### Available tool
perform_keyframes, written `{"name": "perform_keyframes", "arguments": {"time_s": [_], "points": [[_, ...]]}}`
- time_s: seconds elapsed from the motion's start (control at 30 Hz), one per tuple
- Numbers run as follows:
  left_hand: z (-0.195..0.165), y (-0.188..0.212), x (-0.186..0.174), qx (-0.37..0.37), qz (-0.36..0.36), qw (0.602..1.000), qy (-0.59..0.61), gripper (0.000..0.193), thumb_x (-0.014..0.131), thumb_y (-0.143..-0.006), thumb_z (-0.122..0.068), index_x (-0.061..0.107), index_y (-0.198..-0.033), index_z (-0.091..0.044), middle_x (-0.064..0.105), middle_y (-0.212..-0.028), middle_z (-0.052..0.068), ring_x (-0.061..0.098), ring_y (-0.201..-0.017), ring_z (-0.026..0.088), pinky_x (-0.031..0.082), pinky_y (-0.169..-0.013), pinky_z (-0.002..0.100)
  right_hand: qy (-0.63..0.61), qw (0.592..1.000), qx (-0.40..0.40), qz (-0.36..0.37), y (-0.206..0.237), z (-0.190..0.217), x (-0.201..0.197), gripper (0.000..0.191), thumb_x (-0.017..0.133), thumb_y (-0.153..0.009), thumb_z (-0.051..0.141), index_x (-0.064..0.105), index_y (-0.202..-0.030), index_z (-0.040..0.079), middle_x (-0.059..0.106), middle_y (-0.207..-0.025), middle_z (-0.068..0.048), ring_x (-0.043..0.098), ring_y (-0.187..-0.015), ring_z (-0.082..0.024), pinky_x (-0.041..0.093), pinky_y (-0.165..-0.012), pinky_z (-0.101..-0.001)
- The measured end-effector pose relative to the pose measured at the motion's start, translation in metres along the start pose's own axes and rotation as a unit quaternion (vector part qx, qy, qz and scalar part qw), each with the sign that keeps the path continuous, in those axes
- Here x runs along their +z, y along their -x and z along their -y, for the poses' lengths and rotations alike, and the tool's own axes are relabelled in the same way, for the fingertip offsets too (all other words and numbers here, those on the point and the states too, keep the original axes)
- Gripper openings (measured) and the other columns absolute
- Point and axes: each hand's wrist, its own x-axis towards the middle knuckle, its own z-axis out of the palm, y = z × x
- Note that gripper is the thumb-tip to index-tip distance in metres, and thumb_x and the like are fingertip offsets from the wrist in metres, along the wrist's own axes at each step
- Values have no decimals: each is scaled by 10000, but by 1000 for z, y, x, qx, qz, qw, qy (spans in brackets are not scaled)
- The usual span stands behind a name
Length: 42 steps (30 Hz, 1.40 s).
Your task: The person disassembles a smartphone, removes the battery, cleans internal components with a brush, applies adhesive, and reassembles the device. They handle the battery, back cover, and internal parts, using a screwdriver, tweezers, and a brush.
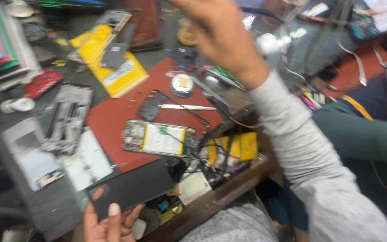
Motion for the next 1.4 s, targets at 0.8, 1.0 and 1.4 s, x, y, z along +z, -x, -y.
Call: {"name": "perform_keyframes", "arguments": {"time_s": [0.8, 1.0, 1.4], "points": [[-16, 28, 66, 22, 125, 990, -68, 209, 597, -993, -85, 607, -1176, 16, 724, -1014, 129, 744, -866, 178, 680, -695, 357, -629, 519, 564, 130, 199, 166, 29, 613, 394, -1059, 424, 602, -1375, -58, 765, -1001, -178, 787, -858, -300, 657, -699, -376], [-40, 29, 74, 12, 156, 985, -68, 253, 600, -1010, -125, 607, -1211, 29, 744, -1042, 143, 757, -882, 169, 674, -716, 332, -583, 564, 570, 132, 189, 171, 29, 593, 401, -1047, 406, 620, -1340, -60, 772, -1019, -179, 776, -834, -284, 639, -691, -359], [-116, -25, 72, 243, 90, 965, -41, 513, 544, -1085, -107, 283, -1523, -48, 501, -1435, 124, 686, -1211, 244, 639, -917, 413, 146, 981, 99, 82, 134, 159, 30, 391, 754, -824, -51, 747, -1192, 80, 696, -1183, -94, 608, -1030, -284, 513, -873, -398]]}}
